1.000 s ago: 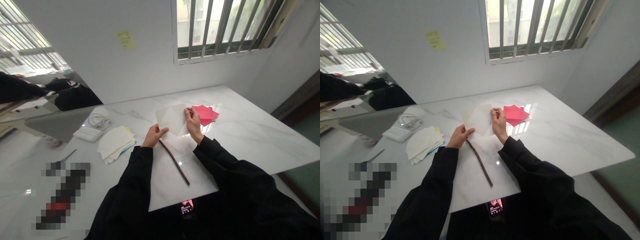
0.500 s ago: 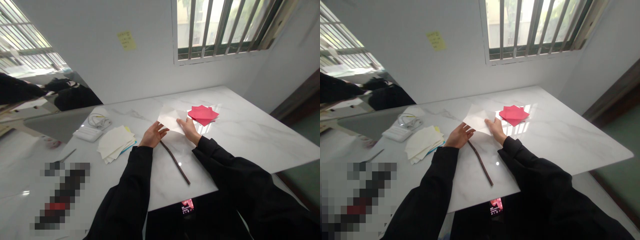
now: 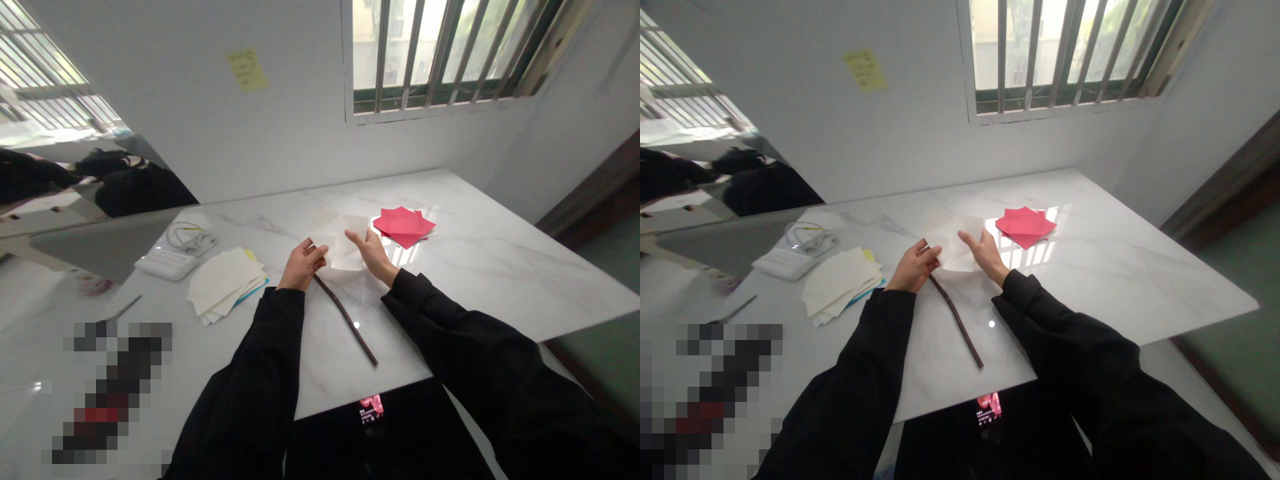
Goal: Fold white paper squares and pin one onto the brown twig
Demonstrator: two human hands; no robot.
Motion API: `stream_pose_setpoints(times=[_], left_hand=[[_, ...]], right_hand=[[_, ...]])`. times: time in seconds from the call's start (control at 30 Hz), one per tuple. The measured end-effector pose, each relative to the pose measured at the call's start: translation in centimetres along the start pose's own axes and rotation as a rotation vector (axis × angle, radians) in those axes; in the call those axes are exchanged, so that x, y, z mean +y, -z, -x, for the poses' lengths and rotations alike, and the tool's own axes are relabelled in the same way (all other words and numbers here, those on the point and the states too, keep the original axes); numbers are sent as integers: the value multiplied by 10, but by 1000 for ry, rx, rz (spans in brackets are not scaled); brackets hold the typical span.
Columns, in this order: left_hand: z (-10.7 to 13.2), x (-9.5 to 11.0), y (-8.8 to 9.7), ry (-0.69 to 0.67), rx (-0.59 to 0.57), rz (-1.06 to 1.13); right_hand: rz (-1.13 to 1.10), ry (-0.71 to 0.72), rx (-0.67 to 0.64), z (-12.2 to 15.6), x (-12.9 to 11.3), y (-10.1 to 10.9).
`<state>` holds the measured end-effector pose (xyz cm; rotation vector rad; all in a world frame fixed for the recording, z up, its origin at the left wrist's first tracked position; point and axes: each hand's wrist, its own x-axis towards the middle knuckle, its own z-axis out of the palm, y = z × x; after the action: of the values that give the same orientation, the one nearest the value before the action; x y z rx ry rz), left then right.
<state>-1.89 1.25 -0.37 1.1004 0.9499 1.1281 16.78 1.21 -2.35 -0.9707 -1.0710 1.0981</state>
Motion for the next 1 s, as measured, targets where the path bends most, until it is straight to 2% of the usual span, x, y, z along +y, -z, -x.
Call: stream_pose_setpoints(times=[0.17,0.33,0.53,0.77,1.0], left_hand=[[-4,-3,4,-31,113,-4],[-6,-4,5,-57,118,-34],[-5,-7,3,-74,71,-50],[-3,-8,1,-47,10,-49],[-6,-11,2,-72,27,-23]], right_hand=[[-212,-240,-117,-6,-10,8],[-215,-334,-171,-8,-1,11],[-220,-273,-282,-3,7,5],[-166,-268,-261,-3,11,4],[-128,-232,-333,-5,16,5]])
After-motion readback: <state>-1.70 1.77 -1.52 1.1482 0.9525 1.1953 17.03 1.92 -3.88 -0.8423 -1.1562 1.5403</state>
